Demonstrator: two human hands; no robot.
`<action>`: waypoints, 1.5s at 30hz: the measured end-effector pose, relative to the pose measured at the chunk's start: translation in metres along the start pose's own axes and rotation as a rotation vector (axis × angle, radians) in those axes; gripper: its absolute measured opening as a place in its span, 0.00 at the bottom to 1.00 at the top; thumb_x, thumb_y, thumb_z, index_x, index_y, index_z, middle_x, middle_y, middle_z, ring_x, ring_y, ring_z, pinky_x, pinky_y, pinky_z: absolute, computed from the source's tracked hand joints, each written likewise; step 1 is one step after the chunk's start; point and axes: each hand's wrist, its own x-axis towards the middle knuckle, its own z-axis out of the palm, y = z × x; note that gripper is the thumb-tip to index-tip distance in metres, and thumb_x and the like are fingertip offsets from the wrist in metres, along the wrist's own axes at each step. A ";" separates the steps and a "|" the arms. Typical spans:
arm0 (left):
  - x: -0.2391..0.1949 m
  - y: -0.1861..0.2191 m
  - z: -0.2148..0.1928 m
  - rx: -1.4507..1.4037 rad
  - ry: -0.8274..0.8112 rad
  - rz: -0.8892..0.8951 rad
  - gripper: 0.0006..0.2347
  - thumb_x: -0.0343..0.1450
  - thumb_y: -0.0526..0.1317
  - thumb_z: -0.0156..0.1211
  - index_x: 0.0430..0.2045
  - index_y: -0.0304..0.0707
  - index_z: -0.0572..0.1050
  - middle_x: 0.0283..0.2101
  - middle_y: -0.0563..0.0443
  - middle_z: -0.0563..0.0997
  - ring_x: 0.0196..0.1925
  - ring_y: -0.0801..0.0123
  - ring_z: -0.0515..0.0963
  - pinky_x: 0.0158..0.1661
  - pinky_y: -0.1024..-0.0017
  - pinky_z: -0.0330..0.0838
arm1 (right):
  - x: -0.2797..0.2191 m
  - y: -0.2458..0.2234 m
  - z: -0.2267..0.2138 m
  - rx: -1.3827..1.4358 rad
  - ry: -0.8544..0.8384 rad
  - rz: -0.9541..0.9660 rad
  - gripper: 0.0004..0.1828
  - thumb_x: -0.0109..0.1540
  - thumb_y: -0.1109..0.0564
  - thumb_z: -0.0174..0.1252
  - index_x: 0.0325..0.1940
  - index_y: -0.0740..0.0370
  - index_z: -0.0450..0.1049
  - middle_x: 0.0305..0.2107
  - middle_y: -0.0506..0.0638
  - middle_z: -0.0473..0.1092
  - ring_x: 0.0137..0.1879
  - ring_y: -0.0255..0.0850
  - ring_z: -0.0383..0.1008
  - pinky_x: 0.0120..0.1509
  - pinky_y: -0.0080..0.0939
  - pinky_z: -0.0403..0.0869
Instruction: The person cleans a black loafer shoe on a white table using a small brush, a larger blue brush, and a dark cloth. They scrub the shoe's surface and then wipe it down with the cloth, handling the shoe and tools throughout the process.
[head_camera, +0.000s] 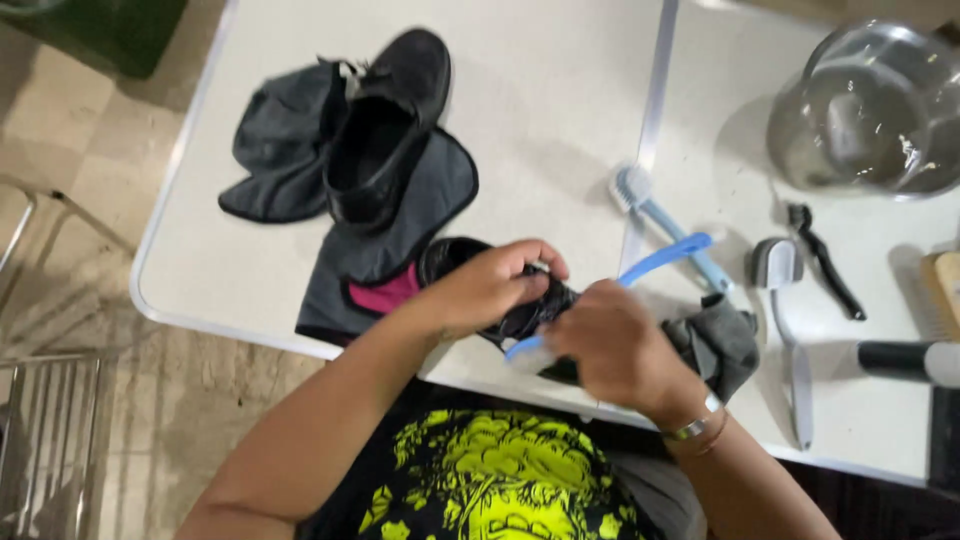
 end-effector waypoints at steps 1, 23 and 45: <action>-0.006 0.006 0.001 -0.013 -0.001 -0.014 0.09 0.74 0.35 0.52 0.47 0.37 0.75 0.36 0.48 0.80 0.39 0.70 0.75 0.44 0.74 0.69 | -0.016 0.022 0.013 0.291 0.329 -0.038 0.14 0.57 0.65 0.54 0.37 0.56 0.83 0.25 0.48 0.74 0.29 0.50 0.74 0.35 0.50 0.71; -0.011 0.006 0.010 -0.083 0.002 0.031 0.30 0.60 0.22 0.47 0.61 0.39 0.69 0.19 0.52 0.71 0.17 0.78 0.58 0.25 0.79 0.55 | 0.015 0.008 -0.024 0.194 0.337 0.166 0.03 0.61 0.62 0.63 0.35 0.63 0.81 0.23 0.54 0.75 0.29 0.56 0.74 0.39 0.53 0.72; -0.027 0.030 0.010 -0.155 -0.103 0.058 0.36 0.60 0.22 0.50 0.68 0.46 0.62 0.21 0.63 0.58 0.22 0.79 0.59 0.33 0.81 0.55 | 0.023 0.002 -0.023 0.299 0.297 0.166 0.01 0.63 0.69 0.64 0.37 0.69 0.81 0.25 0.57 0.75 0.30 0.59 0.73 0.38 0.51 0.70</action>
